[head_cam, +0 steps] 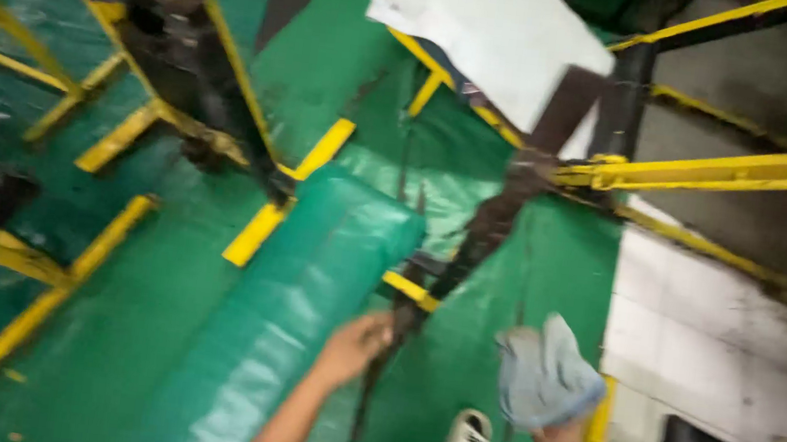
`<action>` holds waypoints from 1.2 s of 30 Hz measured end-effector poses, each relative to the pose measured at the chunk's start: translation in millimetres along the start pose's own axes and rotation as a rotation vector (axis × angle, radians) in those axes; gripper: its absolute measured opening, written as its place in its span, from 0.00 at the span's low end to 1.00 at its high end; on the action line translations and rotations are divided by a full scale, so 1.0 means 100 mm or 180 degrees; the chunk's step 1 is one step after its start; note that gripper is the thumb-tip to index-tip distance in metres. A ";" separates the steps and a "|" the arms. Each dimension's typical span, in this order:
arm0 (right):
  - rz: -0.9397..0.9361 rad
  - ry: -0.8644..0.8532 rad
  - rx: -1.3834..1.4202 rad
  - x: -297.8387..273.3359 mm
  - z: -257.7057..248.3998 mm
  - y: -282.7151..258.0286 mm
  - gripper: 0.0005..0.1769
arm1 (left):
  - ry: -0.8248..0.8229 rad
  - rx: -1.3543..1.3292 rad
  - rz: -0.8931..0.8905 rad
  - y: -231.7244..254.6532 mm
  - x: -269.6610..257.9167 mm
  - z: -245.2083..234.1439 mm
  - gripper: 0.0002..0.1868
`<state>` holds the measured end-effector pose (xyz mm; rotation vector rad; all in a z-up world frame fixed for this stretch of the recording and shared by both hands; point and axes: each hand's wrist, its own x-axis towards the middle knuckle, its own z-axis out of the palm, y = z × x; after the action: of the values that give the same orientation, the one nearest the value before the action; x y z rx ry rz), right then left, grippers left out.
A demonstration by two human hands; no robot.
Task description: The person is cleaning various gym equipment pieces, such as benches and weight machine pads, using a cloth.
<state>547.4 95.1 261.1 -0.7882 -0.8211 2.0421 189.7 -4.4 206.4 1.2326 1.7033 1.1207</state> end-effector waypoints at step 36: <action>0.0284 -0.3245 -0.1504 3.44 1.28 -2.64 0.58 | 0.2777 -0.0440 0.0254 2.97 2.23 1.35 0.19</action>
<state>391.5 473.3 454.6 0.0748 -1.8919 2.3265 347.1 287.0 422.2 0.7538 2.1319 1.9750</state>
